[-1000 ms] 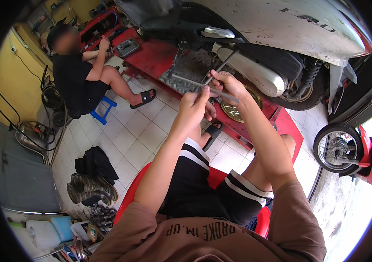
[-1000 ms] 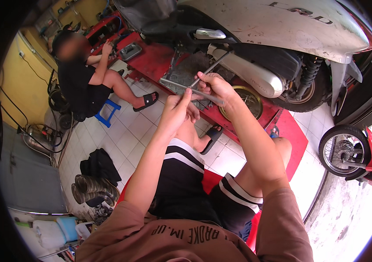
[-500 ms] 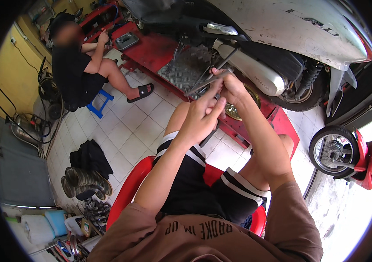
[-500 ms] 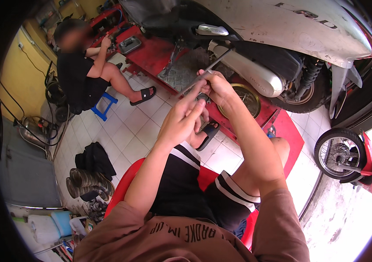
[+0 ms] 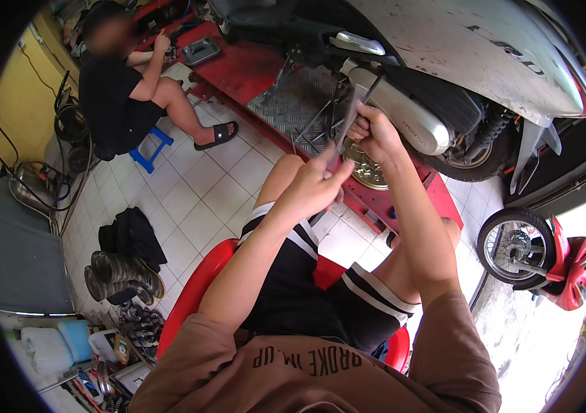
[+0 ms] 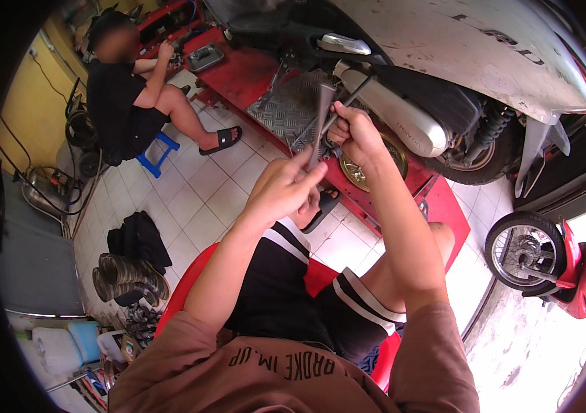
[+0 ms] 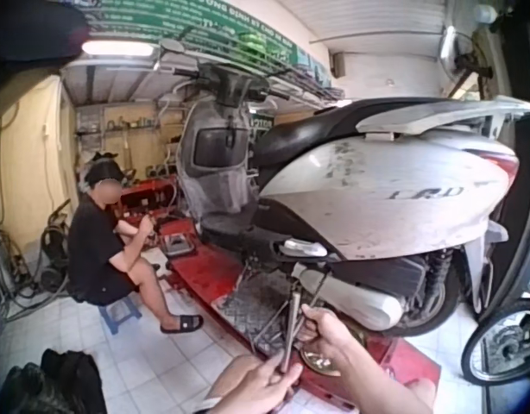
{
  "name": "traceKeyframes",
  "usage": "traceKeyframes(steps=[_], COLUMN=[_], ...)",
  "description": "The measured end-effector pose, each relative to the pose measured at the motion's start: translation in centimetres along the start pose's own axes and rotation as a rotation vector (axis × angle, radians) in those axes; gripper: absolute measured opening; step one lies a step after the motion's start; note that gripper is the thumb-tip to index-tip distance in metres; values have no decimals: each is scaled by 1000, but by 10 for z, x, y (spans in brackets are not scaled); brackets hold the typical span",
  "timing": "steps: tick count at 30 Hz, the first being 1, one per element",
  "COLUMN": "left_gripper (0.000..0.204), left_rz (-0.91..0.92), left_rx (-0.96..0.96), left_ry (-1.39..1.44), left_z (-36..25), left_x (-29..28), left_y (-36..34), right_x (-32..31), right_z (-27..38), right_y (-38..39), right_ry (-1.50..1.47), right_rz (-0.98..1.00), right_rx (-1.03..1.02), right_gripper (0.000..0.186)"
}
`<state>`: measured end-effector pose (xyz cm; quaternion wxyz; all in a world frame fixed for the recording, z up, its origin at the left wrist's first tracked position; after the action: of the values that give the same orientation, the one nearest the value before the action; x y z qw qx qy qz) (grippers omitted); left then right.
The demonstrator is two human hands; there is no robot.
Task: The person is sitting on a red chair in a workshop, using a T-handle wrench to tighten bolts on the undercarriage of a white scooter. They also use a blue-handled screwdriver to adjust components near the engine area.
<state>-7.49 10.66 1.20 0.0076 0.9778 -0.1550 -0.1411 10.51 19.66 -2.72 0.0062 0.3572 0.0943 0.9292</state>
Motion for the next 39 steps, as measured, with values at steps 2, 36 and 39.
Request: traceKeyframes(steps=[2, 36, 39], left_gripper=[53, 22, 17], left_rz=[567, -717, -708], left_rx=[-353, 744, 744], left_ry=[63, -454, -219], left_z=[17, 23, 45], left_x=[1, 122, 121], left_y=[-1, -319, -289], right_x=[1, -94, -99], right_z=[5, 122, 123], right_y=[2, 135, 135], right_ry=[16, 1630, 1656], right_rz=[-90, -334, -323], right_rx=[-1, 343, 276], right_gripper=[19, 37, 36])
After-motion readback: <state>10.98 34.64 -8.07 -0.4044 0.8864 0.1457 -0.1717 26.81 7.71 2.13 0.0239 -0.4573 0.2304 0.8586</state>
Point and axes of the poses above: each hand's wrist, its own y-axis away from the middle knuckle, its own x-axis out of the palm, z = x × y, the point moved 1 cm from there along -y, towards the middle knuckle, and after that the axes turned 12 degrees about -z, right-handed, at the moved point
